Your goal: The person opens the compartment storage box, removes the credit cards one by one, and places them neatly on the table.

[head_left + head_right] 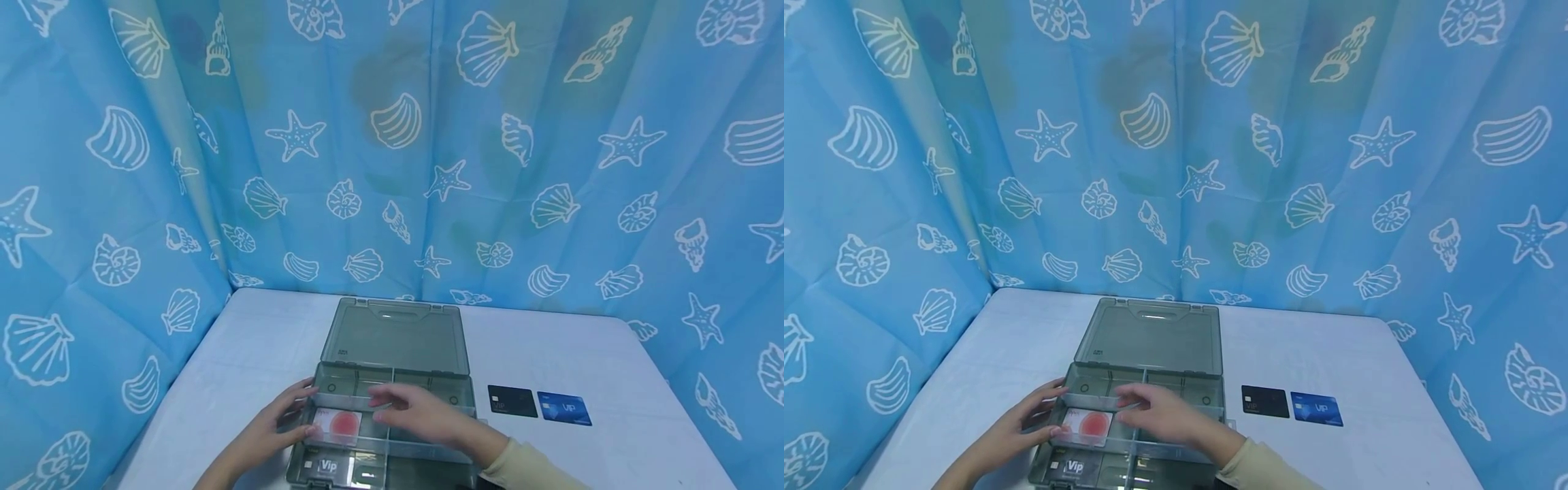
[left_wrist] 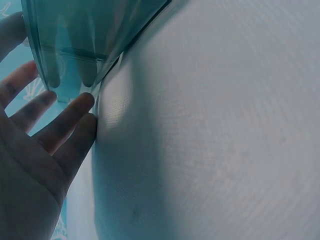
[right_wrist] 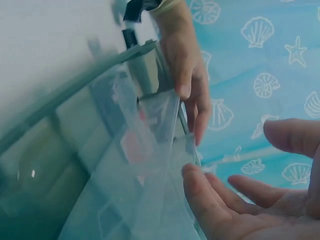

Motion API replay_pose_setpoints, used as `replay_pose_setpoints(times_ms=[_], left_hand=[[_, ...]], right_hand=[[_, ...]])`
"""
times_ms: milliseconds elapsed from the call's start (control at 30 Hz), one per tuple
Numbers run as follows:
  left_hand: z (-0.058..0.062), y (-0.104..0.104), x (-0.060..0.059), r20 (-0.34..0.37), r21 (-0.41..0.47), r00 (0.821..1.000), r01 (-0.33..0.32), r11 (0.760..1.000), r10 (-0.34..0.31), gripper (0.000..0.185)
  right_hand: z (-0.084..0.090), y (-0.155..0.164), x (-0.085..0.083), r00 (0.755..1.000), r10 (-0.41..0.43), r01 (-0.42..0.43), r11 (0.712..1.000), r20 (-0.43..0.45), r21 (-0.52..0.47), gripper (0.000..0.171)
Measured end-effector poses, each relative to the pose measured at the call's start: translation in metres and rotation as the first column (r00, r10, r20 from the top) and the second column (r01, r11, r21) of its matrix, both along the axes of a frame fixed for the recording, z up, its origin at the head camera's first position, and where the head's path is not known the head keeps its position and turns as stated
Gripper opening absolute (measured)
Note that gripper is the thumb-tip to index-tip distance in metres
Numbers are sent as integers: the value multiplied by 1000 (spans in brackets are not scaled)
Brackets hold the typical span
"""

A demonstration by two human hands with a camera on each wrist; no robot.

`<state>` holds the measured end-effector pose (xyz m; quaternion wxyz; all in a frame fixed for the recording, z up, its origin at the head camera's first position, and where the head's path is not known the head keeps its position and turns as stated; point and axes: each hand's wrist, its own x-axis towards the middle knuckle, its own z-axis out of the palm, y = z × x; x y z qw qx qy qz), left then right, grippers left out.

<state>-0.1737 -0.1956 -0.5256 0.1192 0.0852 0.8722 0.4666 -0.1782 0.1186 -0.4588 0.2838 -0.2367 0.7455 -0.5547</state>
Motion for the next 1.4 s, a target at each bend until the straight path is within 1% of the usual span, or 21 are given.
replay_pose_setpoints(times_ms=[67, 100, 133, 200, 300, 367, 433, 533, 800, 867, 967, 1200, 1400], left_hand=[[1, 0, 0, 2, 0, 1000, 1, 1000, -1, 68], [1, 1, 0, 3, -2, 1000, -2, 1000, 2, 68], [1, 1, 0, 5, -1, 1000, -3, 1000, 3, 68], [2, 1, 1, 8, -2, 1000, -8, 1000, 8, 69], [2, 2, 1, 11, -2, 1000, -15, 1000, 15, 69], [2, 2, 1, 12, -3, 1000, -18, 1000, 18, 69], [2, 2, 1, 12, -4, 1000, -19, 1000, 19, 69], [3, 2, 0, 12, -4, 1000, -19, 1000, 19, 69], [3, 1, 0, 9, 5, 1000, -2, 1000, 2, 68], [3, 1, 0, 9, 4, 1000, -1, 1000, 1, 68], [3, 1, 0, 13, 2, 1000, -5, 1000, 5, 68], [2, 0, 0, 21, -4, 1000, -8, 1000, 8, 68], [2, 1, 0, 22, -9, 1000, -11, 1000, 12, 69]], right_hand=[[-2, -3, -2, 997, 3, 0, 999, 83, -38, 51], [-3, -4, -2, 991, 6, 2, 998, 133, -61, 53], [-4, -6, -3, 981, 9, 9, 996, 192, -89, 54], [-5, -9, -4, 954, 15, 29, 990, 300, -141, 56], [-6, -16, -5, 913, 10, 68, 982, 409, -176, 62], [-6, -22, -5, 895, -11, 99, 980, 445, -174, 67], [-6, -26, -5, 887, -35, 124, 979, 461, -164, 69], [-6, -32, -4, 881, -53, 142, 977, 470, -156, 68], [-11, -45, -11, 855, 7, 99, 979, 519, -176, 62], [-13, -48, -12, 849, 5, 105, 978, 529, -179, 61], [-14, -50, -12, 847, -13, 123, 977, 531, -172, 59], [-15, -51, -6, 860, -58, 165, 972, 506, -169, 54], [-15, -49, -1, 884, -74, 171, 970, 461, -172, 50]])
